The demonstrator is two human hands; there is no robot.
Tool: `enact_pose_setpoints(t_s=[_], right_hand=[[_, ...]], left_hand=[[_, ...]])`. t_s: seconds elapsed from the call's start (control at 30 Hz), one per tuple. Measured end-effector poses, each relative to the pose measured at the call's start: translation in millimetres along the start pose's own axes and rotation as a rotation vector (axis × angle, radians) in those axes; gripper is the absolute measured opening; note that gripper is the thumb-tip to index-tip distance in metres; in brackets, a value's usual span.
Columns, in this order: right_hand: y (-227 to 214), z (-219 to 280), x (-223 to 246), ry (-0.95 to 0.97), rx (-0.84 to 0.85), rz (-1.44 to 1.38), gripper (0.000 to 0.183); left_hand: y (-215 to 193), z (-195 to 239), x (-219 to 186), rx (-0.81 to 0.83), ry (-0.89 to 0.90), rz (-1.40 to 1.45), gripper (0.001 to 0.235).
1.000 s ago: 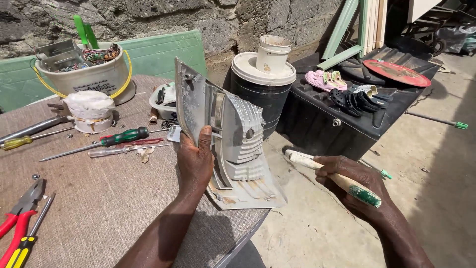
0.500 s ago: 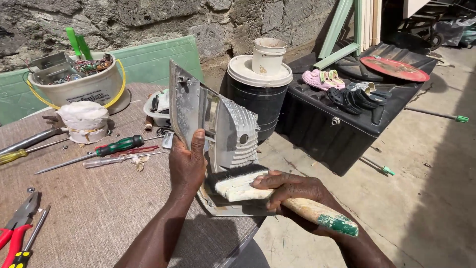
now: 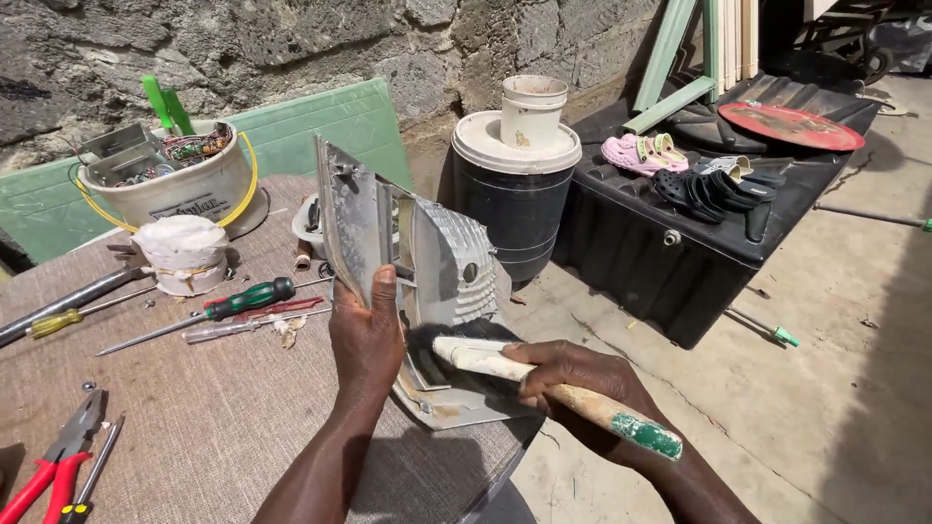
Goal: The person holds a metal part and uses a brush to clean its surface. They rotate the part to access different sides and continue brushing to remove debris.
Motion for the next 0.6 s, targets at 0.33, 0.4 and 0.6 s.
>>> enact_pose_setpoints(t_s=[0.33,0.4,0.6], right_hand=[[14,-37,64,-0.167,-0.71,0.226,0.008],[29,-54,43,-0.148,-0.781,0.123,0.013],[-1,-23,28,0.546,-0.036,0.391,0.007]], left_hand=[[-5,17,-14,-0.09,0.231,0.117,0.058],[-7,22,-22,-0.044,0.214,0.143,0.083],[-2,15,3,-0.057,0.224,0.128,0.091]])
Point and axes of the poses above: each hand's wrist, its own z-axis away from the middle knuckle, its own y-axis out of the palm, x = y × z, the point moved 6 cm from there along -z, towards the middle knuckle, and after that the axes turned 14 degrees about -x, right-handed, at the moved point
